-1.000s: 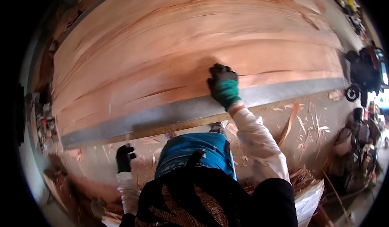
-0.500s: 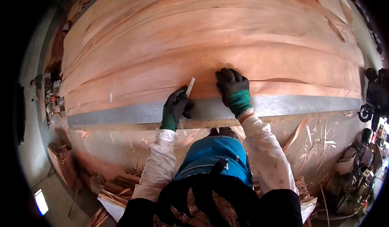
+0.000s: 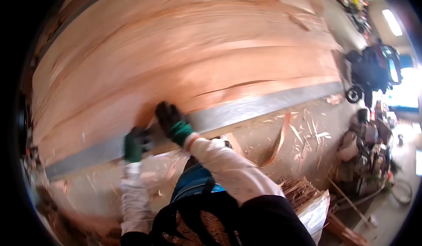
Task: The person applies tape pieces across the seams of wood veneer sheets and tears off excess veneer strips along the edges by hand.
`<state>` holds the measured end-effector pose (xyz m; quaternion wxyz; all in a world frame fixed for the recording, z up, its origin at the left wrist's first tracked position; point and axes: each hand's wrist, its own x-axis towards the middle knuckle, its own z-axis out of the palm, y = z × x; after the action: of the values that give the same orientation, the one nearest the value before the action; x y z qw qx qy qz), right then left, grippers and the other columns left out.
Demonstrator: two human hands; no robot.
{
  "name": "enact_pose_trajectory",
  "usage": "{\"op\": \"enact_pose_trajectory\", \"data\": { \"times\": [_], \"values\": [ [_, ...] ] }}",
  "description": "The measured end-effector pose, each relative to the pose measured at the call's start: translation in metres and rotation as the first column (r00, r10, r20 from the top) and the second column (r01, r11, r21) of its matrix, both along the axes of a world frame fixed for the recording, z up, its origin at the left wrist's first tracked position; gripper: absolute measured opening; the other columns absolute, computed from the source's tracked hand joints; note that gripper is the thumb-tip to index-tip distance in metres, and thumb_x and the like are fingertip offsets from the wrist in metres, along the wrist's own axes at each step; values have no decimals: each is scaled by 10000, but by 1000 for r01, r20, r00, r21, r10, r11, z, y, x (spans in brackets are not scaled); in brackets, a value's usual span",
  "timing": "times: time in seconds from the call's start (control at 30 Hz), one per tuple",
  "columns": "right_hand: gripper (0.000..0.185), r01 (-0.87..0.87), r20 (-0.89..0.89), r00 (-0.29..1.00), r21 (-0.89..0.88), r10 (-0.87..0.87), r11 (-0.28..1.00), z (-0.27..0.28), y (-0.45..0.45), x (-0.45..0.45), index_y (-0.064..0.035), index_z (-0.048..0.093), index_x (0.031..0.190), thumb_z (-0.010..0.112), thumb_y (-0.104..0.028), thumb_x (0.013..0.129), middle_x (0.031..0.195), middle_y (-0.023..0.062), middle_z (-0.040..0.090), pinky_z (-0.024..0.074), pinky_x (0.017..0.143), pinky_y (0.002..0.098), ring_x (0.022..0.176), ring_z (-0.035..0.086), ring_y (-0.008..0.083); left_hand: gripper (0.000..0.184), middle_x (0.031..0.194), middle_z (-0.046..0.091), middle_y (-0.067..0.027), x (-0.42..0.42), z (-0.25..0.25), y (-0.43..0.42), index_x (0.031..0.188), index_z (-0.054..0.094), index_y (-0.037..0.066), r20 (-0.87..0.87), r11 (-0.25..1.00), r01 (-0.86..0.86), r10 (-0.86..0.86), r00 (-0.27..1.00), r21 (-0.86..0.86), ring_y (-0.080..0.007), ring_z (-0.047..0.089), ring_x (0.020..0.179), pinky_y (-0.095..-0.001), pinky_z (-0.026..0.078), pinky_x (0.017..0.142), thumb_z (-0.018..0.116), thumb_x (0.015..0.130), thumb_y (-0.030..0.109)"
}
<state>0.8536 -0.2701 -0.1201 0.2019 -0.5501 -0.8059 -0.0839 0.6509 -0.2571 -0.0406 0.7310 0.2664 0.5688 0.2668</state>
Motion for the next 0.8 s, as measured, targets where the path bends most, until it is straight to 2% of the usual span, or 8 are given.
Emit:
{"op": "enact_pose_trajectory", "data": {
  "times": [0.03,0.1,0.2,0.3,0.47,0.57,0.63,0.8],
  "values": [
    [487,43,8,999,33,-43,999,-10,3,-6,-5,531,1287,530,-204,842,1372,218,465,386,1002,503,1285,423,384,258,605,561,-5,-4,32,12,897,589,85,-466,993,80,-33,884,82,-99,473,442,-249,363,367,506,943,325],
    [444,55,1,998,-86,-56,995,-14,13,-13,-8,554,1245,511,-185,840,1335,206,497,405,965,509,1239,457,391,218,580,563,-69,-64,20,30,914,586,78,-760,955,256,-56,648,149,-147,474,386,-289,387,331,542,929,290],
    [323,-161,-85,987,-447,137,880,77,16,30,-71,612,1123,505,-184,840,1237,168,558,432,887,489,1138,520,349,300,682,619,-109,-57,48,27,981,575,14,-659,948,178,43,751,264,-160,520,418,-296,438,379,550,953,312],
    [237,-126,-131,981,126,143,984,87,-6,126,-104,634,1017,515,-182,828,1112,129,605,452,814,448,1051,556,312,338,717,632,-133,-34,35,-11,1041,577,-10,-626,956,186,-3,780,227,-159,522,421,-295,443,392,522,971,316],
    [431,198,-185,957,-151,-224,969,83,-30,414,-86,618,1152,693,-229,752,1210,146,593,468,903,475,1121,555,355,187,771,658,-135,77,-6,-132,1068,619,32,-381,951,-301,303,873,67,-202,591,529,-312,506,446,568,915,128],
    [479,135,-235,957,-161,-171,978,52,-41,481,-153,625,1173,739,-253,719,1247,132,579,484,883,480,1135,553,359,152,943,687,-119,190,7,-158,1028,634,26,-338,938,-272,332,881,214,-208,669,783,-327,546,545,623,888,87],
    [495,124,-253,955,-132,-154,984,49,-41,483,-176,627,1183,757,-237,710,1247,122,582,500,865,460,1128,559,354,181,1033,684,-133,237,12,-151,1074,624,-32,-390,973,-32,121,913,228,-192,661,766,-322,548,588,588,906,24],
    [502,127,-328,931,-115,-158,985,50,-40,483,-178,633,1187,760,-208,703,1229,119,595,503,884,439,1113,569,344,214,1056,677,-138,366,7,-102,1105,574,-25,-148,959,-42,87,985,282,-141,627,690,-289,553,618,545,892,-21]
  ]
}}
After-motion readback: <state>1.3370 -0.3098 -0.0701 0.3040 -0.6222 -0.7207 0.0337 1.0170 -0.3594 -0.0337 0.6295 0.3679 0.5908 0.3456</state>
